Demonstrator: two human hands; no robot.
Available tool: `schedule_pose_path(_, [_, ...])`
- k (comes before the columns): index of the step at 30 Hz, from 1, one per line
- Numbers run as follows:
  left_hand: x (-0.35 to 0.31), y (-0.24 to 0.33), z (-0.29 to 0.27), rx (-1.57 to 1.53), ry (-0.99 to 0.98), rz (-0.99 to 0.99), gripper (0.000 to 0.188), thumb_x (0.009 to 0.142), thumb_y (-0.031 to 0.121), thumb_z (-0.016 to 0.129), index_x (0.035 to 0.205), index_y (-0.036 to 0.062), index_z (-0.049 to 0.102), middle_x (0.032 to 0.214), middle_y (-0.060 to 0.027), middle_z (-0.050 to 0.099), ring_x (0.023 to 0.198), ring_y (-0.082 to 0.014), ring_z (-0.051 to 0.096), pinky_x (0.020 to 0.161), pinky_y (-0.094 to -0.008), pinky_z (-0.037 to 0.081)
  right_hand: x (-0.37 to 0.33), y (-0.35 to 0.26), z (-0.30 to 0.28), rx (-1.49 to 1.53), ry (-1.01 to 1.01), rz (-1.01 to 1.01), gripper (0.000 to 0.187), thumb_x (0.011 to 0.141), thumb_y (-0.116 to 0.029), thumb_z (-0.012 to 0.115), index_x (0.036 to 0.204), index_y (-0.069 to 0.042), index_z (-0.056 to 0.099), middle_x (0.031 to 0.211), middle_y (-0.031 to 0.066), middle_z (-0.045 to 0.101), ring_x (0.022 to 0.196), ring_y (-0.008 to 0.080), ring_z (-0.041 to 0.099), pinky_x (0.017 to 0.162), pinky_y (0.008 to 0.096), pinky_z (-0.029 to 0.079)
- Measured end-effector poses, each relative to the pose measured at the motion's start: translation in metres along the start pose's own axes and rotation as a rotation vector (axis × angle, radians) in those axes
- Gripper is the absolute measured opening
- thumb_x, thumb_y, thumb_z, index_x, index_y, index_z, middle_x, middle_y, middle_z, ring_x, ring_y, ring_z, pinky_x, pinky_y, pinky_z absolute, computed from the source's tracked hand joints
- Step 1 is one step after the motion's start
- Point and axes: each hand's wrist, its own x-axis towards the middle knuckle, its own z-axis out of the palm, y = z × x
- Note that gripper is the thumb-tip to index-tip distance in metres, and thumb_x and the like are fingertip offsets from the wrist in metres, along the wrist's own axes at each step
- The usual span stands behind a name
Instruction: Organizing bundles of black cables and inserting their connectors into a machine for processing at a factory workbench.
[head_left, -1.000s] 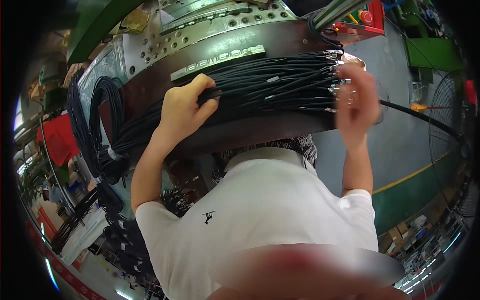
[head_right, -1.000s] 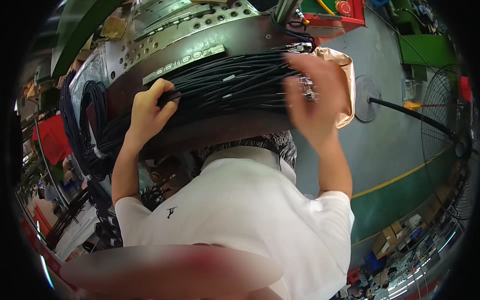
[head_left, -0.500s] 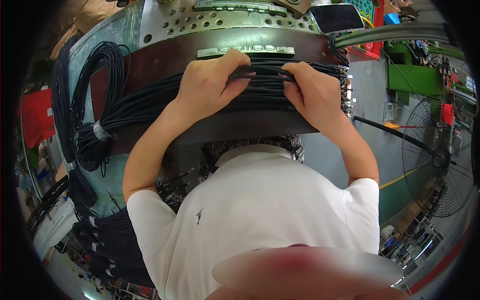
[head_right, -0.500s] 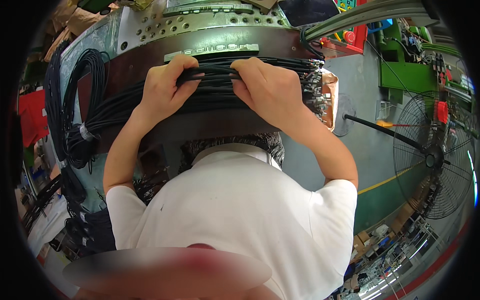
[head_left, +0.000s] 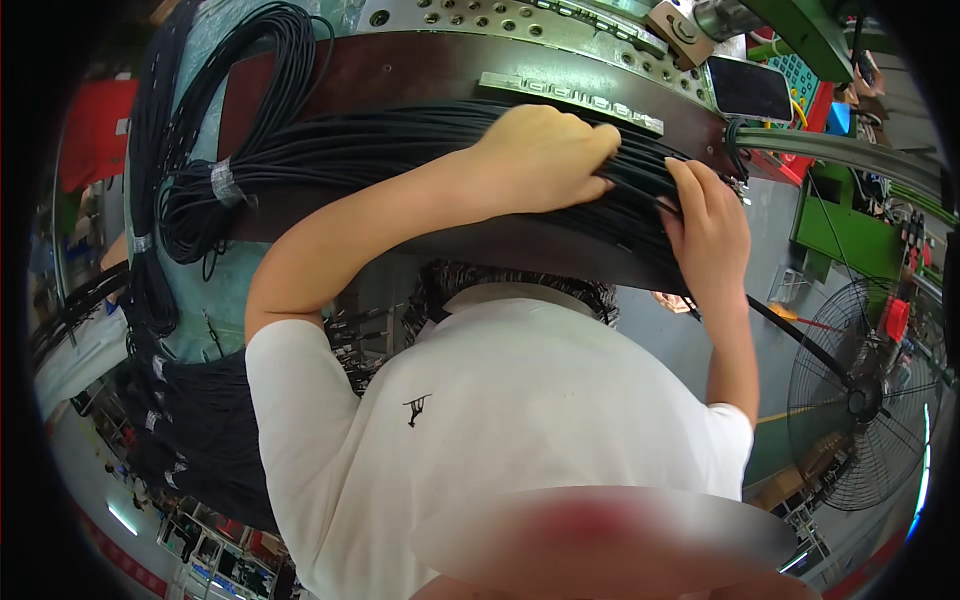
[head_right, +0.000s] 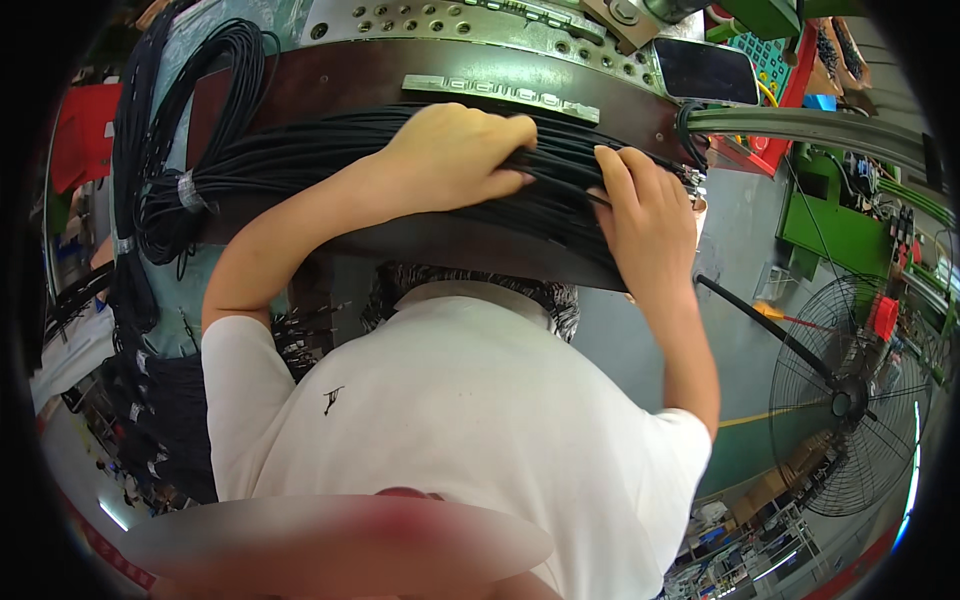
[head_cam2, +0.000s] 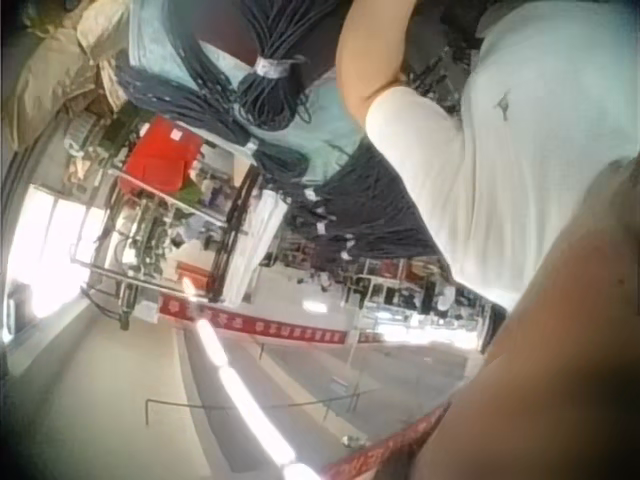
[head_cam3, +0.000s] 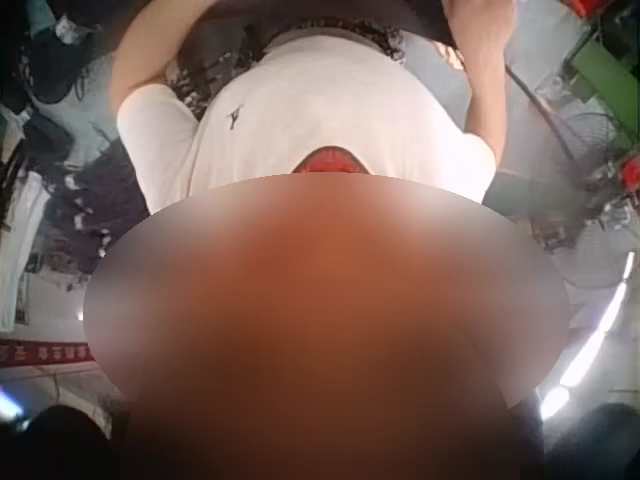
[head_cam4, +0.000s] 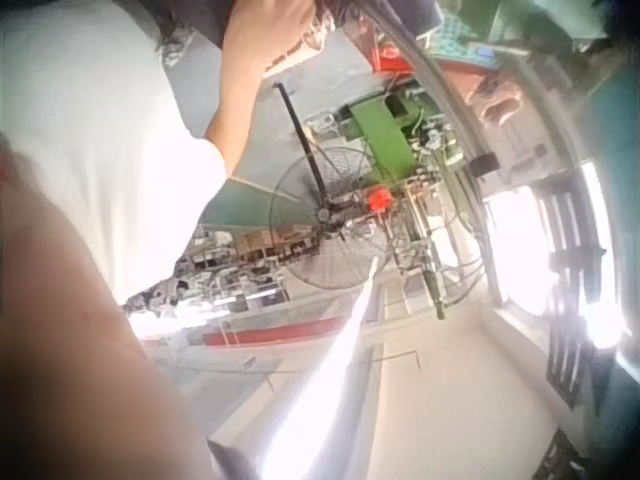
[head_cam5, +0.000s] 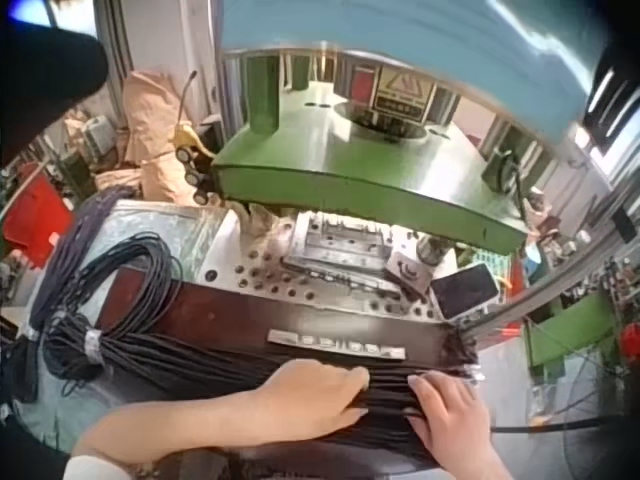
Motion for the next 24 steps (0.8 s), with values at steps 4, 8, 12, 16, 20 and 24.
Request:
schedule_pose_path(4, [0.045, 0.028, -0.001, -0.265, -0.291, 0.105, 0.040, 0.089, 0.038, 0.062, 0.099, -0.0006, 0.065, 0.081, -0.0189, 0.068, 0.080, -0.0374, 0.065, 0.071, -0.0446, 0.050, -0.059, -0.012, -0.002, 0.177, 0.508, 0.223, 0.037, 0.084, -0.021, 0.072, 0.114, -0.003, 0.059, 0.111, 0.0150, 0.060, 0.096, 0.0316, 0.059, 0.084, 0.0388, 0.049])
schedule_pose_path(8, [0.082, 0.049, -0.006, -0.694, -0.631, -0.046, 0.027, 0.093, 0.022, 0.057, 0.098, -0.0017, 0.067, 0.069, -0.0034, 0.058, 0.058, -0.0117, 0.051, 0.054, -0.0280, 0.042, -0.093, -0.034, 0.022, 0.540, 0.344, 0.140, 0.027, 0.075, -0.012, 0.070, 0.100, -0.003, 0.066, 0.092, 0.0119, 0.064, 0.083, 0.0276, 0.063, 0.074, 0.0378, 0.052])
schedule_pose_path(12, [0.062, 0.054, -0.013, -1.147, -0.589, -0.045, 0.025, 0.095, 0.018, 0.055, 0.109, -0.0012, 0.062, 0.071, 0.0027, 0.056, 0.056, -0.0031, 0.045, 0.048, -0.0181, 0.034, -0.088, -0.034, 0.056, 0.588, 0.252, 0.210, 0.020, 0.078, -0.006, 0.068, 0.098, -0.006, 0.068, 0.098, 0.0065, 0.064, 0.084, 0.0252, 0.061, 0.072, 0.0369, 0.050])
schedule_pose_path(16, [0.023, 0.061, -0.013, -1.556, -0.364, 0.001, 0.030, 0.100, 0.027, 0.054, 0.108, -0.0015, 0.061, 0.071, 0.0032, 0.053, 0.054, -0.0014, 0.041, 0.048, -0.0172, 0.032, -0.080, -0.016, 0.035, 0.838, 0.205, 0.285, 0.015, 0.083, -0.004, 0.065, 0.098, -0.004, 0.068, 0.087, 0.0103, 0.066, 0.071, 0.0245, 0.062, 0.062, 0.0312, 0.049])
schedule_pose_path(20, [-0.005, 0.075, 0.002, -1.469, -0.059, -0.203, 0.025, 0.102, 0.022, 0.051, 0.102, -0.0009, 0.062, 0.069, 0.0026, 0.052, 0.055, -0.0022, 0.042, 0.051, -0.0168, 0.034, -0.044, 0.001, 0.005, 1.316, 0.523, 0.369, 0.066, 0.094, -0.057, 0.051, 0.118, 0.004, 0.061, 0.101, 0.0103, 0.068, 0.081, 0.0132, 0.062, 0.069, 0.0242, 0.048])
schedule_pose_path(24, [-0.016, 0.074, 0.024, -1.352, 0.104, -0.387, 0.023, 0.097, 0.025, 0.060, 0.102, 0.0031, 0.064, 0.072, 0.0038, 0.054, 0.061, -0.0026, 0.044, 0.052, -0.0199, 0.035, 0.006, -0.009, 0.003, 1.738, 0.309, 0.506, 0.054, 0.099, -0.047, 0.048, 0.117, 0.001, 0.063, 0.106, 0.0123, 0.069, 0.084, 0.0133, 0.064, 0.068, 0.0226, 0.049])
